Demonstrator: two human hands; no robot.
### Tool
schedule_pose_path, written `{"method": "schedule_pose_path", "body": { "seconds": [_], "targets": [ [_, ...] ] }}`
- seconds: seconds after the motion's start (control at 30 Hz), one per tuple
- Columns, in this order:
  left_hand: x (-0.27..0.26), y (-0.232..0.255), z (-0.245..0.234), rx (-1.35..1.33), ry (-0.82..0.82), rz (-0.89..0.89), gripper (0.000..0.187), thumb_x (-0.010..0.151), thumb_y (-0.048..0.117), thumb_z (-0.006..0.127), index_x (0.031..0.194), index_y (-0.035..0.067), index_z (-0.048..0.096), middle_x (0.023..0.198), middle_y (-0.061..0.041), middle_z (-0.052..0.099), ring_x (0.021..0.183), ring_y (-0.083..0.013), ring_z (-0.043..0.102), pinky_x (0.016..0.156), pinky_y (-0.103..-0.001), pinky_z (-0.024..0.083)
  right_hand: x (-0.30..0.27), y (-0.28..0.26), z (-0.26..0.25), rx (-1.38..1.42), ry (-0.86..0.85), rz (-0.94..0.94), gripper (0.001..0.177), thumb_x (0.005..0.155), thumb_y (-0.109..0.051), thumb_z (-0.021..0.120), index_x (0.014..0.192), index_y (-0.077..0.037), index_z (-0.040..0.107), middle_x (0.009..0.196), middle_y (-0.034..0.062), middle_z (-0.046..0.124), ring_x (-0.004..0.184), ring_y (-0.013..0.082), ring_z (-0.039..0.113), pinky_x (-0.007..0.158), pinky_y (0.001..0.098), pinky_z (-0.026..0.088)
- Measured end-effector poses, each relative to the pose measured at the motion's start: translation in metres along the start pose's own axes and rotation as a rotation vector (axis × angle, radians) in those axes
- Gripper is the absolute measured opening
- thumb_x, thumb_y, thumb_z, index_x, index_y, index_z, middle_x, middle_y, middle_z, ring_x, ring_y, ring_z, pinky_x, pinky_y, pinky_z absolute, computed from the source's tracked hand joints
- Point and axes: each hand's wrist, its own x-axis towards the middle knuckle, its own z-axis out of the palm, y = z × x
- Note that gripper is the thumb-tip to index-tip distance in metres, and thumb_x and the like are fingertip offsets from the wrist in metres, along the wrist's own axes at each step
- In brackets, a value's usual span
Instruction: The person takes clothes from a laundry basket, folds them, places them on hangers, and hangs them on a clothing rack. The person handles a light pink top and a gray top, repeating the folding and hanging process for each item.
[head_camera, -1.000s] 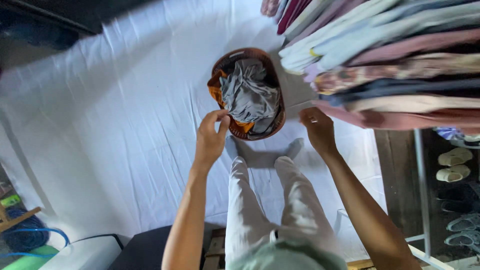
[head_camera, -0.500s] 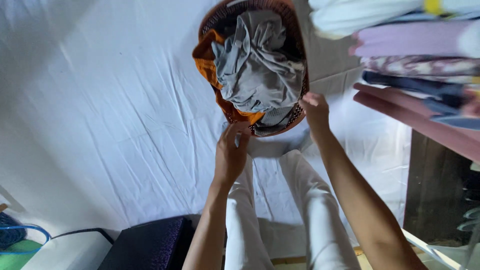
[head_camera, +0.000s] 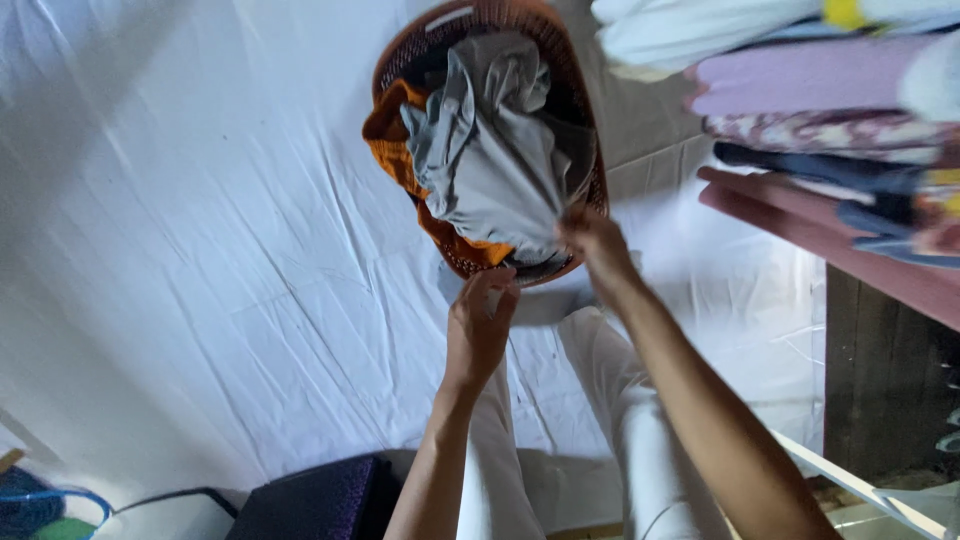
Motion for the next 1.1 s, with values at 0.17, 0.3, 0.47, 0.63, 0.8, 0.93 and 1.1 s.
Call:
{"method": "schedule_pose_path", "body": {
  "seconds": [0.17,0.3,0.47,0.63,0.8,0.93,1.1],
  "targets": [
    [-0.009,0.026,-0.002,0.060,-0.012,0.039,0.030,0.084,0.013,0.076,0.111,0.007,0.066,0.102,-0.014,0.069,0.099,-0.0381,0.070,0.089,-0.050,0.055,-0.091,-0.058,0.027,0.096,-0.082,0.059,0.021,0.087,-0.012,0.079,0.103,-0.005,0.068,0.088,0.0080,0.061,0.080,0.0202,0.060,0.075,0.0338,0.051],
    [-0.023,0.046,-0.015,0.122,0.020,0.142,0.025,0.081,0.007,0.075,0.103,0.009,0.063,0.097,-0.013,0.066,0.099,-0.0387,0.068,0.090,-0.049,0.053,-0.131,-0.077,0.023,0.181,-0.147,0.074,0.028,0.084,-0.011,0.081,0.107,-0.006,0.066,0.086,-0.0004,0.060,0.077,0.0135,0.059,0.070,0.0274,0.045],
    [-0.051,0.102,-0.041,0.058,0.115,0.152,0.017,0.090,-0.001,0.063,0.103,0.009,0.068,0.097,-0.016,0.069,0.096,-0.0430,0.070,0.082,-0.051,0.055,-0.177,-0.132,0.022,0.247,-0.249,-0.010,0.023,0.090,-0.010,0.075,0.110,-0.004,0.065,0.088,0.0044,0.066,0.082,0.0152,0.064,0.077,0.0288,0.052],
    [-0.077,0.140,-0.064,-0.054,0.213,0.133,0.024,0.097,-0.002,0.056,0.109,0.016,0.068,0.091,-0.010,0.071,0.091,-0.0356,0.074,0.083,-0.047,0.058,-0.218,-0.170,0.028,0.292,-0.283,-0.154,0.030,0.088,-0.002,0.074,0.116,0.003,0.064,0.102,0.0170,0.070,0.102,0.0269,0.071,0.093,0.0393,0.055],
    [-0.097,0.182,-0.083,-0.235,0.295,0.190,0.011,0.101,0.006,0.057,0.105,0.011,0.065,0.081,-0.008,0.064,0.080,-0.0142,0.055,0.077,-0.040,0.054,-0.250,-0.183,0.018,-0.266,-0.422,-0.451,0.058,0.078,-0.003,0.086,0.132,-0.008,0.064,0.130,0.0173,0.067,0.129,0.0402,0.056,0.111,0.0539,0.038],
    [-0.123,0.254,-0.116,-0.323,0.305,0.252,0.010,0.103,0.009,0.055,0.104,0.011,0.065,0.084,-0.005,0.064,0.077,-0.0142,0.056,0.079,-0.035,0.054,-0.272,-0.194,0.019,-0.386,-0.381,-0.517,0.058,0.080,-0.010,0.085,0.134,-0.016,0.064,0.129,0.0154,0.066,0.123,0.0400,0.060,0.107,0.0551,0.042],
    [-0.141,0.297,-0.139,-0.424,0.305,0.312,0.010,0.103,0.011,0.058,0.109,0.010,0.066,0.082,-0.001,0.060,0.076,-0.0109,0.052,0.076,-0.029,0.052,-0.293,-0.200,0.013,-0.497,-0.309,-0.657,0.036,0.091,-0.003,0.069,0.126,-0.008,0.069,0.108,0.0181,0.073,0.094,0.0413,0.072,0.083,0.0513,0.056]
  ]
}}
